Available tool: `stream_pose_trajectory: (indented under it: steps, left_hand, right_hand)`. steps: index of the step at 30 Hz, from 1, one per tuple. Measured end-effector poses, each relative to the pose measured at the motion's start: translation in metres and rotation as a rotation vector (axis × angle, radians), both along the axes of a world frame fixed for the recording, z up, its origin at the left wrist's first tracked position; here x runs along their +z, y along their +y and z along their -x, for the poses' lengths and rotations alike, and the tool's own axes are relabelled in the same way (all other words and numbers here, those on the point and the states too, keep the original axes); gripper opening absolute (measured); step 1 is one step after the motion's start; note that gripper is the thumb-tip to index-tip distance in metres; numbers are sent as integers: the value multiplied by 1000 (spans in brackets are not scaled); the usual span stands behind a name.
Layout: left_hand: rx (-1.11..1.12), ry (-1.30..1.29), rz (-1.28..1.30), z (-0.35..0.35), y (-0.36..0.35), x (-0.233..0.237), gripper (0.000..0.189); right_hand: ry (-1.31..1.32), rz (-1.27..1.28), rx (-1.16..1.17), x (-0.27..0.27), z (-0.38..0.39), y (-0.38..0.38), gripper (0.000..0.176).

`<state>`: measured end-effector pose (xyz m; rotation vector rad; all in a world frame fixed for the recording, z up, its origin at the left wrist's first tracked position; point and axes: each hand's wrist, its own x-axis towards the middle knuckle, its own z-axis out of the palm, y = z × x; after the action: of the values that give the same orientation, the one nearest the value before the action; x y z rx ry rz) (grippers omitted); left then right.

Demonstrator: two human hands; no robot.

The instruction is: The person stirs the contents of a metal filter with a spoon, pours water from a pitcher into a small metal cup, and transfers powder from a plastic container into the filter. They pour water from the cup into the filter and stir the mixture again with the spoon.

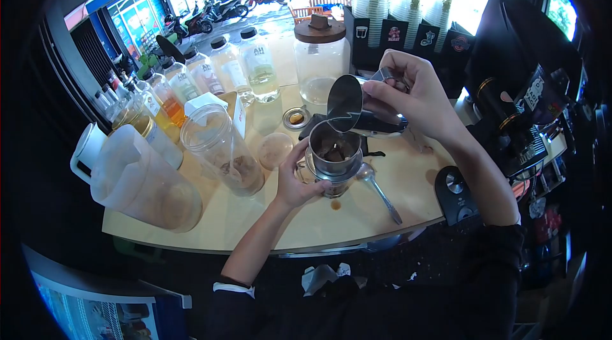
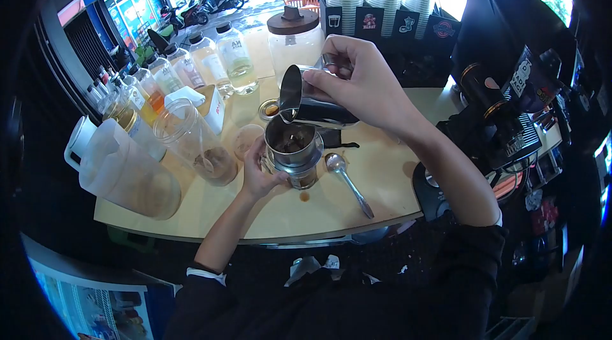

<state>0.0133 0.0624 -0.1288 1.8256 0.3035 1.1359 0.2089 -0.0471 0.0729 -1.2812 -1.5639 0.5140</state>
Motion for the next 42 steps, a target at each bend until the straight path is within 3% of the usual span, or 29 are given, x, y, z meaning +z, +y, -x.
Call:
stream_pose_trajectory:
  steps: [32,38,40,42]
  left_hand:
    - [7,-17,-32,-2,2,-2,95]
    - [24,0,-47,-1,3,-5,94]
    - [33,4,-47,0,3,-4,94]
    - [26,3,-42,0,0,0,94]
  right_hand:
    - [-12,-13,-76,6,-7,-24,25]
    - [41,-67,-98,-18,-30,-34,23]
    - [290,-74,-146,-36,-34,-39,21]
    - [346,-63,-173,-59,-48,-43,20]
